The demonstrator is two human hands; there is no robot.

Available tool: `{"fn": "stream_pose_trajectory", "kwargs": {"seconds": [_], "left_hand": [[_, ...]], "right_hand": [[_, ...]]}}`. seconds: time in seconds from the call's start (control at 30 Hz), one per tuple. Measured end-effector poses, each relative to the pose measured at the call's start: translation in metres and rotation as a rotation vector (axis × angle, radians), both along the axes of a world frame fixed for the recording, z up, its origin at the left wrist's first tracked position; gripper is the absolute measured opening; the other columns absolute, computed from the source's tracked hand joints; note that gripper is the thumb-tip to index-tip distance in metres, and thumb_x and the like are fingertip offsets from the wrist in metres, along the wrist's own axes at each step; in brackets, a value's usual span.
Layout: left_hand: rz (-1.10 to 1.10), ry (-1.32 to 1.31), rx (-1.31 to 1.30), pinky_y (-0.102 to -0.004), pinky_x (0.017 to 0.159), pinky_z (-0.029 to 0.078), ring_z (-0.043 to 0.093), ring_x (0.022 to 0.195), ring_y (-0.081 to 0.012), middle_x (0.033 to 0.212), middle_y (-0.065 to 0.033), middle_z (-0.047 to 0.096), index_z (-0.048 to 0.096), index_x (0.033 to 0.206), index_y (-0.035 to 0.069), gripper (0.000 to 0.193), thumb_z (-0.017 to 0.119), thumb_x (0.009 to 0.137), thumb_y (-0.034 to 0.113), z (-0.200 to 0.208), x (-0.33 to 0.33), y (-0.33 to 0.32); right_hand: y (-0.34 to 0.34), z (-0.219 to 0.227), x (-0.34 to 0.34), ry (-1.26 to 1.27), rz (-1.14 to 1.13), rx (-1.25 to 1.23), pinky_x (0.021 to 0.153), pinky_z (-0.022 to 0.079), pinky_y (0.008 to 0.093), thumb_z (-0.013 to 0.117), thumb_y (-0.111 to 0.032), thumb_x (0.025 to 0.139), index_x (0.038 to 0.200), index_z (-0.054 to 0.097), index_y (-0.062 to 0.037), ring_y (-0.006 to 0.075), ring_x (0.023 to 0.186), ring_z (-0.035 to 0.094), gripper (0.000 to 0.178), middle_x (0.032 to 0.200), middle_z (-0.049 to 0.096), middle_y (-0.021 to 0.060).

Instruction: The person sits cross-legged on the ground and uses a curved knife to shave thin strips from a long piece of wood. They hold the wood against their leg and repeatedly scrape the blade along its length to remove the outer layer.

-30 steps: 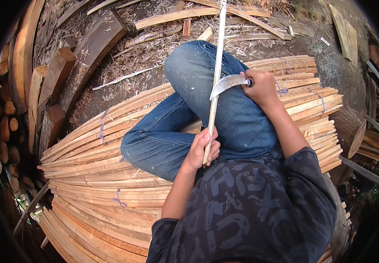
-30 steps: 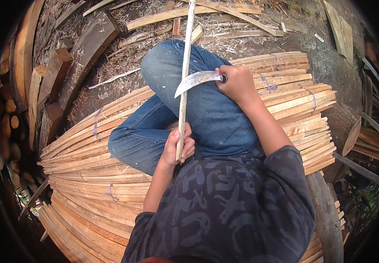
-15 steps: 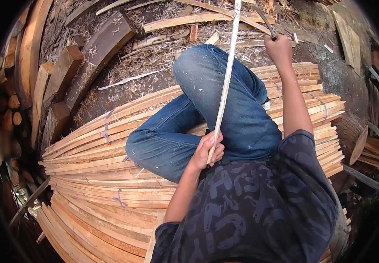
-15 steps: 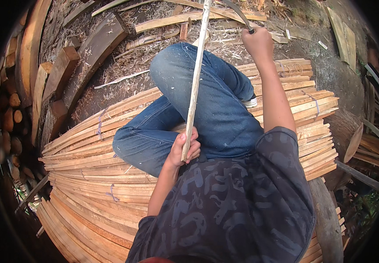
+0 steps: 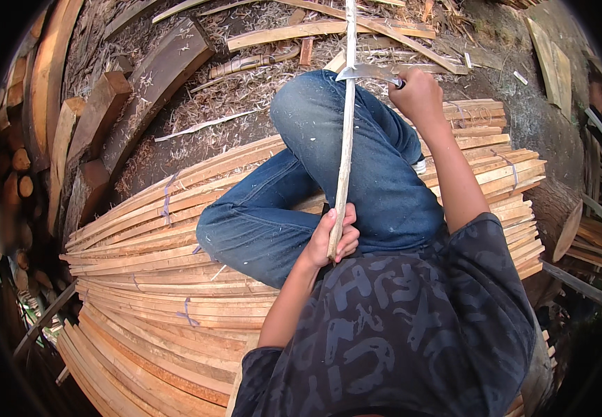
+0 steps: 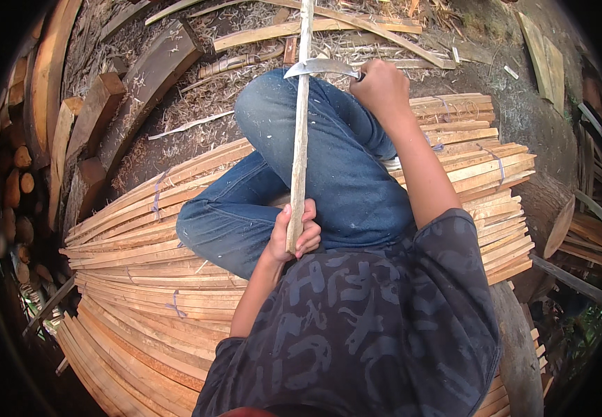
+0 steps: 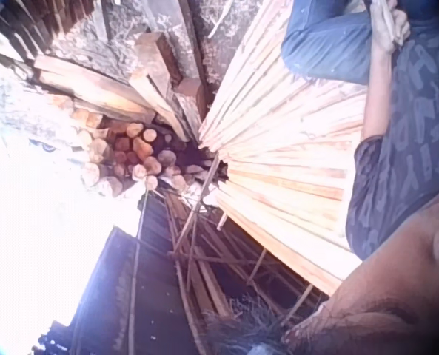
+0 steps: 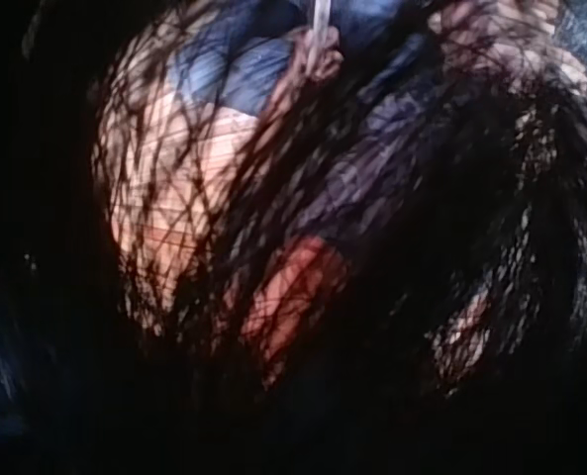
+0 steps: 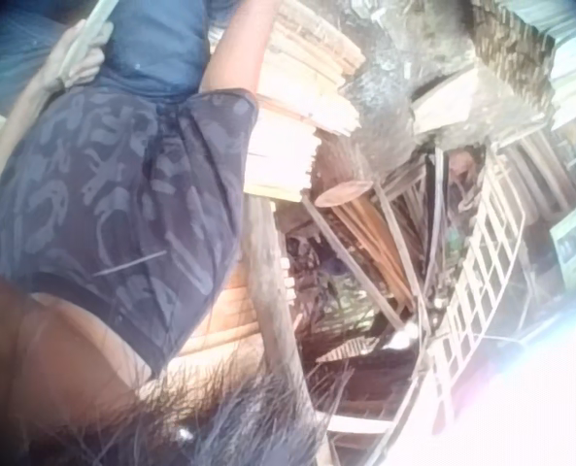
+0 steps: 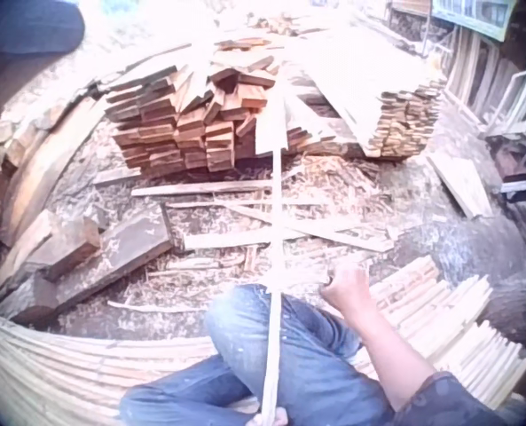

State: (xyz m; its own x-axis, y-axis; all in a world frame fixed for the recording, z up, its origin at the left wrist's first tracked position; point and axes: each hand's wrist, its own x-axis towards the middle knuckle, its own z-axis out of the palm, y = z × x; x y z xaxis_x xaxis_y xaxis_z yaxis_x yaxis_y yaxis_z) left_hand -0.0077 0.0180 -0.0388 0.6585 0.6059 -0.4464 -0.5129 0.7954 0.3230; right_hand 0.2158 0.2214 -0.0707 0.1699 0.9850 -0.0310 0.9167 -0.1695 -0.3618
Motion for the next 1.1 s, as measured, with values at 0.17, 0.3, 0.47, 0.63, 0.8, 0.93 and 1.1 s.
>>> {"fn": "stream_pose_trajectory", "kwargs": {"seconds": [0.17, 0.3, 0.47, 0.63, 0.8, 0.93, 1.1], "left_hand": [[0.015, -0.065, -0.019, -0.0188, 0.033, 0.025, 0.034, 0.032, -0.0064, 0.046, 0.002, 0.038, 0.034, 0.084, 0.013, 0.05, 0.035, 0.093, 0.063, 0.0, -0.001, -0.004], [0.027, -0.225, -0.027, -0.0183, 0.033, 0.027, 0.037, 0.033, -0.0062, 0.046, 0.0019, 0.04, 0.035, 0.086, 0.013, 0.049, 0.036, 0.094, 0.061, -0.013, -0.007, -0.006], [0.037, -0.352, -0.042, -0.017, 0.031, 0.027, 0.039, 0.032, -0.0066, 0.047, 0.0017, 0.042, 0.035, 0.085, 0.012, 0.048, 0.04, 0.093, 0.06, -0.018, -0.002, -0.006], [0.011, -0.351, -0.034, -0.0176, 0.032, 0.028, 0.04, 0.033, -0.0068, 0.047, 0.0024, 0.041, 0.036, 0.085, 0.013, 0.047, 0.038, 0.094, 0.059, -0.015, -0.005, -0.005], [0.016, -0.392, -0.08, -0.018, 0.032, 0.028, 0.038, 0.033, -0.0069, 0.046, 0.0025, 0.039, 0.036, 0.085, 0.014, 0.047, 0.036, 0.095, 0.06, -0.005, -0.002, -0.001], [-0.011, -0.367, -0.078, -0.0177, 0.032, 0.028, 0.038, 0.033, -0.0067, 0.046, 0.0025, 0.038, 0.035, 0.085, 0.015, 0.047, 0.033, 0.095, 0.06, -0.001, 0.006, 0.016], [0.015, -0.4, -0.041, -0.0176, 0.032, 0.027, 0.037, 0.033, -0.0067, 0.046, 0.0025, 0.038, 0.035, 0.085, 0.015, 0.048, 0.031, 0.095, 0.061, -0.004, 0.006, 0.008]], "right_hand": [[0.022, -0.004, 0.008, 0.055, -0.14, 0.017, 0.073, 0.052, 0.045, 0.066, -0.029, 0.072, 0.079, 0.071, -0.004, 0.0385, 0.079, 0.065, 0.027, 0.078, 0.067, 0.022], [0.008, -0.022, 0.009, 0.245, -0.221, -0.112, 0.074, 0.05, 0.0461, 0.064, -0.03, 0.072, 0.077, 0.069, -0.0013, 0.0411, 0.079, 0.064, 0.029, 0.078, 0.066, 0.024], [-0.008, -0.088, 0.046, 0.639, -0.403, -0.135, 0.047, 0.037, 0.0314, 0.067, -0.023, 0.077, 0.062, 0.058, 0.0008, 0.0125, 0.047, 0.045, 0.03, 0.053, 0.052, 0.0042], [-0.028, -0.007, 0.012, 0.567, -0.054, 0.016, 0.062, 0.049, 0.0401, 0.066, -0.024, 0.075, 0.076, 0.069, 0.0006, 0.0287, 0.061, 0.064, 0.025, 0.065, 0.064, 0.0169], [0.011, 0.024, 0.003, -0.001, 0.063, 0.103, 0.069, 0.053, 0.0444, 0.067, -0.022, 0.069, 0.08, 0.072, -0.0059, 0.0362, 0.074, 0.066, 0.02, 0.076, 0.067, 0.0203], [0.029, 0.02, 0.01, -0.055, -0.025, 0.108, 0.072, 0.053, 0.0451, 0.067, -0.025, 0.07, 0.08, 0.071, -0.0068, 0.0357, 0.078, 0.067, 0.021, 0.079, 0.068, 0.019], [-0.005, 0.031, -0.004, -0.014, 0.198, 0.052, 0.072, 0.053, 0.0436, 0.069, -0.028, 0.071, 0.082, 0.07, -0.0071, 0.0345, 0.078, 0.067, 0.024, 0.078, 0.068, 0.0188]]}}
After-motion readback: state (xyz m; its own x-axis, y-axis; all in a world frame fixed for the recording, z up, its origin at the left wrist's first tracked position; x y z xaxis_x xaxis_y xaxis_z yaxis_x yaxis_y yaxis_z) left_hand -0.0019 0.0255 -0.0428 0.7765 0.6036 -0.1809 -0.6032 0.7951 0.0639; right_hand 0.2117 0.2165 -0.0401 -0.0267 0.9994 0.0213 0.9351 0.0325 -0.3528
